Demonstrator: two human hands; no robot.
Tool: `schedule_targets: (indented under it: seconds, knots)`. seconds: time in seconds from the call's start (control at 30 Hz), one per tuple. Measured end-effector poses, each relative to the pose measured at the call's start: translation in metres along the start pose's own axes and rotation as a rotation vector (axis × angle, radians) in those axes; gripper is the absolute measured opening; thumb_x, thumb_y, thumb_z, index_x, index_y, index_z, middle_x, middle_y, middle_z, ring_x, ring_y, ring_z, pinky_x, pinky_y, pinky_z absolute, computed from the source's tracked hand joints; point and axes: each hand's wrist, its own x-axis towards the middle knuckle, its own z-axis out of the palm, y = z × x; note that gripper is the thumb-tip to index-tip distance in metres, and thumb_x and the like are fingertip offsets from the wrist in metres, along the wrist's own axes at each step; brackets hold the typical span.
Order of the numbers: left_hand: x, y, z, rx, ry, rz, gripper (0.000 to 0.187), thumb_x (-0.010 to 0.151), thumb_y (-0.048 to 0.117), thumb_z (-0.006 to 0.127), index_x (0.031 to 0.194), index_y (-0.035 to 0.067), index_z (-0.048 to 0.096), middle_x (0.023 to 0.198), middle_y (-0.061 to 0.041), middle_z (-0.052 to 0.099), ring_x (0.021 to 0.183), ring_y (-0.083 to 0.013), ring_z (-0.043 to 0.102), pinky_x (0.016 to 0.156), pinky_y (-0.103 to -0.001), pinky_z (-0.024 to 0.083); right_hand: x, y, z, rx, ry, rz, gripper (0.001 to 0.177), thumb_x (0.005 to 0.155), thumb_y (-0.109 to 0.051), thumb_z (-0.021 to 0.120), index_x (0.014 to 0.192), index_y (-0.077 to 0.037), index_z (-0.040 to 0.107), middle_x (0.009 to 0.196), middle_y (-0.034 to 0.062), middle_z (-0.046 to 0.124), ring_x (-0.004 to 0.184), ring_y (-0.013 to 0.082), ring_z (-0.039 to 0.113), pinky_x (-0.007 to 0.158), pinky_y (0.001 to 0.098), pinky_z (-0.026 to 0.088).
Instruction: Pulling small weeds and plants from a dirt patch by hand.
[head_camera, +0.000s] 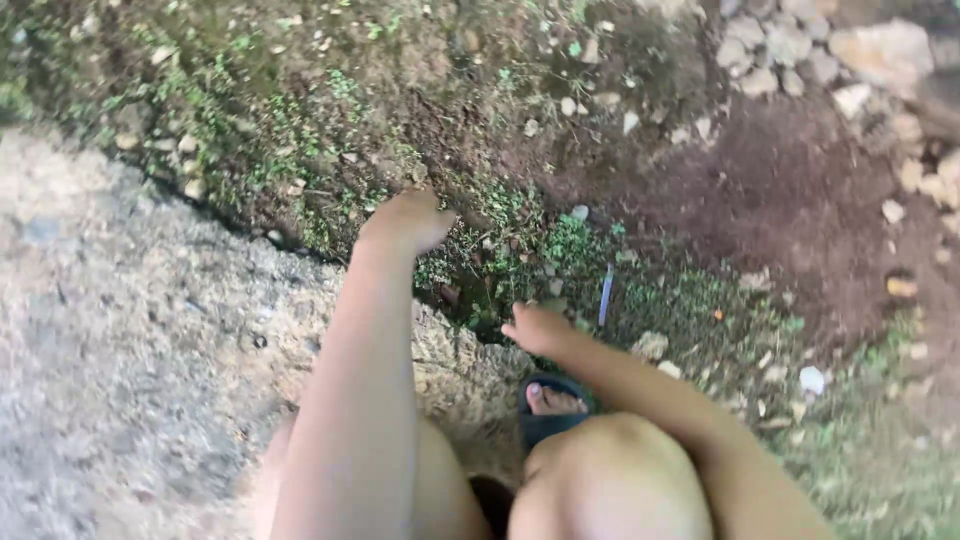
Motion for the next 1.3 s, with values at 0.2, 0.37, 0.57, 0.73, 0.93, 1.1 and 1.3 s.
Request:
schedule_targets:
  seconds: [0.2,0.37,0.57,0.73,0.93,1.1,1.3]
  knots:
    - [0.002,-0.052,0.037,0.1,0.004,-0.337,0.051,0.101,0.028,0.039,0.137,0.003,0.064,0.136,-0.018,0.065,0.126,-0.0413,0.061,0.1,-0.064,0.049,0.053,0.015,0.062,-0.39,0.143,-0.119,0.049,0.106,-0.034,0.044,0.132,0.007,0.052,0.117,0.023,0.066,0.104,0.0374,0.072,0.078,0.0509,0.061]
    - [-0.026,-0.07,0.093,-0.05,-0.031,-0.305,0.054,0.101,0.039,0.045,0.146,0.011,0.055,0.142,-0.017,0.06,0.131,-0.0411,0.057,0.104,-0.06,0.049,0.044,0.023,0.046,-0.157,0.026,-0.026,0.043,0.101,-0.03,0.043,0.11,0.004,0.068,0.106,0.0238,0.074,0.104,0.0418,0.072,0.08,0.058,0.06]
    - [-0.043,-0.138,0.178,-0.044,-0.1,-0.416,0.054,0.097,0.045,0.042,0.144,0.024,0.056,0.143,-0.01,0.062,0.13,-0.0362,0.06,0.105,-0.055,0.05,0.056,0.063,0.064,0.139,0.179,-0.175,0.047,0.101,-0.037,0.047,0.09,-0.001,0.075,0.094,0.0189,0.077,0.098,0.0372,0.072,0.082,0.048,0.059]
    - [-0.083,-0.155,0.2,-0.101,-0.117,-0.503,0.052,0.097,0.048,0.045,0.144,0.028,0.056,0.141,-0.007,0.064,0.129,-0.0334,0.061,0.105,-0.051,0.052,0.038,0.072,0.07,0.294,0.258,-0.149,0.042,0.102,-0.036,0.051,0.083,-0.006,0.073,0.087,0.0151,0.077,0.091,0.0331,0.073,0.078,0.0444,0.058]
    - [-0.077,-0.151,0.226,-0.189,-0.114,-0.462,0.05,0.098,0.043,0.047,0.144,0.027,0.059,0.139,-0.01,0.066,0.127,-0.0358,0.063,0.104,-0.051,0.053,0.002,0.048,0.018,0.436,0.235,-0.066,0.041,0.097,-0.042,0.057,0.108,-0.008,0.077,0.12,0.0105,0.075,0.123,0.0303,0.063,0.105,0.0443,0.049]
    - [-0.027,-0.122,0.248,-0.223,0.024,-0.253,0.045,0.098,0.038,0.048,0.139,0.025,0.061,0.133,-0.007,0.068,0.119,-0.0327,0.067,0.097,-0.05,0.056,0.067,0.04,-0.002,0.15,0.388,-0.343,0.018,0.085,-0.012,0.065,0.074,-0.004,0.054,0.096,0.0129,0.061,0.095,0.0382,0.068,0.085,0.0495,0.055]
    - [0.0,-0.098,0.285,-0.063,0.089,-0.119,0.041,0.094,0.044,0.045,0.121,0.021,0.066,0.124,-0.006,0.068,0.119,-0.0321,0.065,0.093,-0.051,0.057,0.04,-0.036,-0.011,-0.027,0.155,-0.329,0.053,0.094,-0.024,0.066,0.143,-0.021,0.048,0.142,0.021,0.05,0.121,0.0457,0.062,0.096,0.0555,0.056]
